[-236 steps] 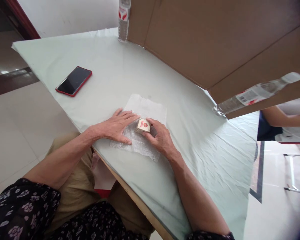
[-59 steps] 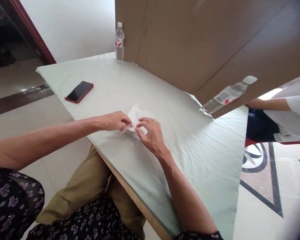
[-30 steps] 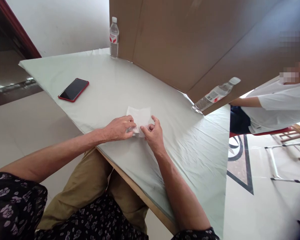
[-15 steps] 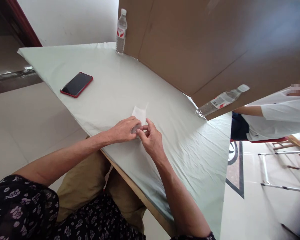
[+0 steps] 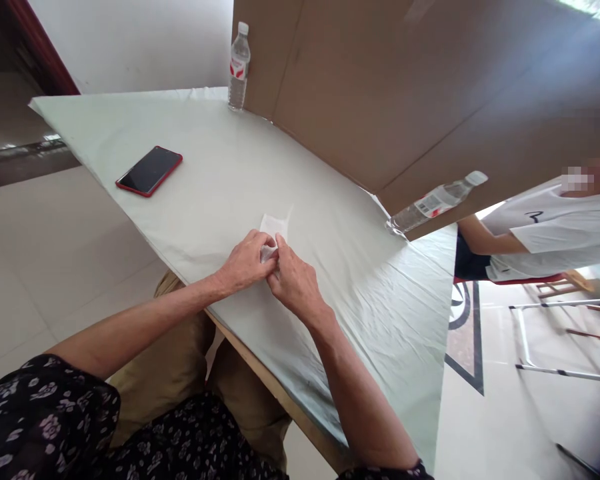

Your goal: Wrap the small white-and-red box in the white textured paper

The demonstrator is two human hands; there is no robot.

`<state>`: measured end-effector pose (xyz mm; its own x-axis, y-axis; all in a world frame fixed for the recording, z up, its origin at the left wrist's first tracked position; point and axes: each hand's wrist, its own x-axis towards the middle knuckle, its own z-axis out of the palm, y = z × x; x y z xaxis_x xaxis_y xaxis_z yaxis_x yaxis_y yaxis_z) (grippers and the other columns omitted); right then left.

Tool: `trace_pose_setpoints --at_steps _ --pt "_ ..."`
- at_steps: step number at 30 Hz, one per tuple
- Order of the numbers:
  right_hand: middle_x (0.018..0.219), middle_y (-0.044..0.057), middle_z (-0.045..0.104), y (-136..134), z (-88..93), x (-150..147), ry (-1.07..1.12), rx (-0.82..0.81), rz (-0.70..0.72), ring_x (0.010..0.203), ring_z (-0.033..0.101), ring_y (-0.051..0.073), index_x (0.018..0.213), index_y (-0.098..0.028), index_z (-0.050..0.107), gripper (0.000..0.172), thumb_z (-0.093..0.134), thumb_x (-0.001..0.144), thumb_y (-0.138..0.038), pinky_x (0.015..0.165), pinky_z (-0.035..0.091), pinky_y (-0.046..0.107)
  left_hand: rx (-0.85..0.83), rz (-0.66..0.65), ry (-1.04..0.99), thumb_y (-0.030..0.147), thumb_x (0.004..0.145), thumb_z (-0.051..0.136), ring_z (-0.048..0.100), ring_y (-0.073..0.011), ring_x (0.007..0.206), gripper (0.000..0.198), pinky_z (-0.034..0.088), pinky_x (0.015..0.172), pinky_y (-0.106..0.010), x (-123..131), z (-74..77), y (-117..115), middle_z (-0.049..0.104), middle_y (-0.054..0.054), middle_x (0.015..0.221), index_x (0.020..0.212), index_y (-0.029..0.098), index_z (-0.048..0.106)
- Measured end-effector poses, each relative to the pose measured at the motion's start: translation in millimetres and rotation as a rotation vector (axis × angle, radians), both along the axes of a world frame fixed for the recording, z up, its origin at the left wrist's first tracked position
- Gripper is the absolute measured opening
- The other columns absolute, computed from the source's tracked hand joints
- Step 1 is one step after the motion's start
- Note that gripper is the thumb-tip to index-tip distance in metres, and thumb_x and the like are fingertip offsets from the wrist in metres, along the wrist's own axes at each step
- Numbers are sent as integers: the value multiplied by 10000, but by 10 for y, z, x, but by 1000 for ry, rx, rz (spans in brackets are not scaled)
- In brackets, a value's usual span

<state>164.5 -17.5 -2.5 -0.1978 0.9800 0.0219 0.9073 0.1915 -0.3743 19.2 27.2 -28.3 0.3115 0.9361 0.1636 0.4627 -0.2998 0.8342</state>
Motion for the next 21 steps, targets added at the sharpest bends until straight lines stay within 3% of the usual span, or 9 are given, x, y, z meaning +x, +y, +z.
trace_pose_setpoints --at_steps 4,8,11,16,21 --pt "1255 128 705 35 -15 227 367 -55 89 766 678 166 1550 -185 357 753 539 820 -176 742 551 344 2 -27 -45 333 841 656 539 -118 676 190 488 667 -290 -16 -77 -2 618 -25 965 958 195 595" --pt "1128 72 724 170 -134 413 657 28 -21 618 566 99 1449 -215 478 619 543 834 -212 639 507 294 22 -36 -58 233 788 672 523 -109 658 246 492 659 -274 -42 -121 -9 602 -4 910 1018 192 596" --pt "1036 47 729 328 -222 424 665 58 -54 645 560 106 1385 -205 539 557 581 832 -256 663 500 297 74 -13 -46 204 792 663 517 -101 641 287 503 664 -273 -24 -141 -40 607 -8 940 1071 195 598" --pt "999 37 745 500 -266 378 611 16 6 677 579 120 1375 -196 558 537 572 841 -253 688 496 299 267 -14 69 151 828 598 583 -116 734 369 516 657 -267 10 -147 -93 593 -81 1227 1192 208 623" --pt "963 36 755 545 -317 386 615 -2 39 758 639 146 1348 -190 580 487 516 867 -230 726 506 309 451 -155 250 84 838 526 663 -191 973 351 538 782 -299 11 -64 -34 646 -84 1268 1138 198 668"
